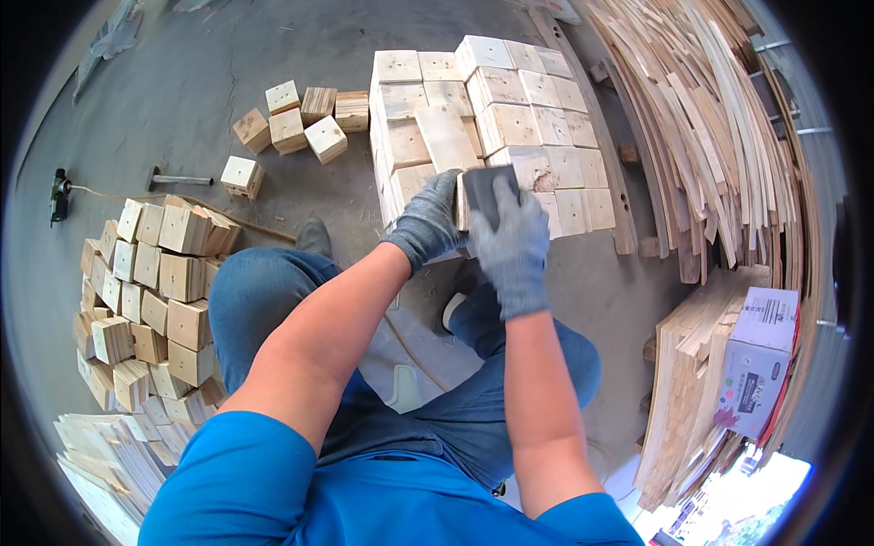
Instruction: The person sits on the floor and sands small wooden blocks using a sanding block. They pick up blocks from a pile, sand multiple sides, and place them into a separate stack.
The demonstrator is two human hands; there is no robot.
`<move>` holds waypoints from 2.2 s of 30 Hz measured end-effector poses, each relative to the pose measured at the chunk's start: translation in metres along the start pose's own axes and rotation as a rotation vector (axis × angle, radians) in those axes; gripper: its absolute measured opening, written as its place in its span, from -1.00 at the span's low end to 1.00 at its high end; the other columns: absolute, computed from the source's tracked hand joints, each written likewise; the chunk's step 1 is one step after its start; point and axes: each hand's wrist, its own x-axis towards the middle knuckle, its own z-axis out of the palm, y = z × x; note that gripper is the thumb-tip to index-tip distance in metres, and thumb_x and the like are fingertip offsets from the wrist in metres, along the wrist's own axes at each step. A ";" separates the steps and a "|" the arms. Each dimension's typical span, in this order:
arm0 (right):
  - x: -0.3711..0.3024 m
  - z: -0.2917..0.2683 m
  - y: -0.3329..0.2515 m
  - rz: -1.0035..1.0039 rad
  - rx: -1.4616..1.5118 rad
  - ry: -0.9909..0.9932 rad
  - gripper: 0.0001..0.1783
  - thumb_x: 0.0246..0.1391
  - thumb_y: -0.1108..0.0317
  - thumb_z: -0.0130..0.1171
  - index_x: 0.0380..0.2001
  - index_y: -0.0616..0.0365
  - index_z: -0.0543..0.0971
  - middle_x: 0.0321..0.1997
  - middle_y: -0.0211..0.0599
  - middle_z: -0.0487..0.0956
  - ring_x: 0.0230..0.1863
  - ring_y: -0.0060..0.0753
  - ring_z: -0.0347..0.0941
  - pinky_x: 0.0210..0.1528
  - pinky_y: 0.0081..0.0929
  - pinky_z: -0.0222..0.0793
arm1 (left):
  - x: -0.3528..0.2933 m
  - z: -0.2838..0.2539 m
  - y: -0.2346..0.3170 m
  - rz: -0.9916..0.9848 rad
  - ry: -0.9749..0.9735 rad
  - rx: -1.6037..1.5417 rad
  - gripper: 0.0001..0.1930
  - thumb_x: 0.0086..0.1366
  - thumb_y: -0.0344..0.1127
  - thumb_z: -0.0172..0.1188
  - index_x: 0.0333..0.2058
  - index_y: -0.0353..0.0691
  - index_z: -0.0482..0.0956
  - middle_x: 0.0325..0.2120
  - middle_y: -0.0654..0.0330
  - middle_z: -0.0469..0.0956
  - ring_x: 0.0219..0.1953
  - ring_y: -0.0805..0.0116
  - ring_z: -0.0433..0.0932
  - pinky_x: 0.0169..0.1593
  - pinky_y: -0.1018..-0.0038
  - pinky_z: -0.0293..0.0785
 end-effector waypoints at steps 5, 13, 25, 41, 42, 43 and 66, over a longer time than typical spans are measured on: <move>-0.062 0.004 -0.001 -0.044 -0.019 0.052 -0.25 0.13 0.06 0.42 0.37 0.07 0.55 0.26 0.26 0.50 0.22 0.36 0.46 0.29 0.21 0.41 | -0.003 0.000 0.000 -0.026 -0.010 -0.077 0.02 0.04 -0.15 0.60 0.43 -0.24 0.26 0.29 -0.27 0.42 0.35 -0.27 0.45 0.44 0.10 0.42; 0.046 0.016 0.002 0.076 -0.028 0.008 -0.25 0.14 0.00 0.42 0.37 -0.03 0.56 0.22 0.18 0.55 0.22 0.28 0.51 0.27 0.17 0.45 | 0.002 0.003 0.001 0.032 0.024 -0.036 0.02 0.01 -0.11 0.67 0.39 -0.25 0.30 0.23 -0.16 0.47 0.28 -0.16 0.51 0.39 0.14 0.46; -0.045 0.007 -0.014 -0.011 -0.004 0.042 -0.23 0.13 0.04 0.44 0.39 0.01 0.54 0.31 0.21 0.47 0.28 0.30 0.42 0.31 0.18 0.38 | 0.001 0.002 -0.012 0.020 0.017 0.006 -0.09 0.11 -0.14 0.55 0.39 -0.24 0.32 0.27 -0.23 0.44 0.33 -0.24 0.47 0.43 0.12 0.41; 0.086 0.003 -0.022 0.116 -0.102 -0.086 -0.17 0.05 -0.12 0.47 0.35 0.00 0.59 0.08 0.21 0.60 0.14 0.26 0.58 0.18 0.08 0.53 | 0.000 -0.001 0.009 0.006 0.023 -0.086 0.13 -0.11 -0.08 0.72 0.42 -0.21 0.29 0.27 -0.07 0.47 0.31 -0.04 0.50 0.42 0.22 0.43; 0.079 0.007 -0.014 0.069 -0.118 -0.031 -0.08 -0.03 -0.14 0.53 0.38 0.00 0.55 0.07 0.23 0.60 0.13 0.28 0.58 0.19 0.10 0.53 | 0.000 0.000 0.012 0.021 0.016 -0.112 0.12 -0.12 -0.08 0.72 0.40 -0.22 0.31 0.24 -0.07 0.49 0.28 -0.06 0.52 0.40 0.22 0.45; 0.073 0.004 -0.012 0.098 -0.046 -0.073 -0.08 -0.01 -0.07 0.55 0.40 0.00 0.52 0.11 0.21 0.59 0.15 0.32 0.57 0.20 0.14 0.52 | 0.000 0.004 0.007 0.035 0.034 -0.116 0.09 -0.10 -0.04 0.71 0.38 -0.22 0.32 0.24 -0.11 0.49 0.28 -0.10 0.52 0.40 0.17 0.44; 0.084 0.007 -0.008 0.218 -0.149 -0.084 -0.19 0.13 -0.06 0.45 0.42 -0.05 0.52 0.21 0.13 0.56 0.24 0.26 0.51 0.25 0.08 0.49 | 0.004 0.005 0.001 0.029 0.013 -0.045 0.07 -0.07 -0.08 0.69 0.39 -0.24 0.31 0.25 -0.21 0.46 0.31 -0.21 0.49 0.40 0.15 0.45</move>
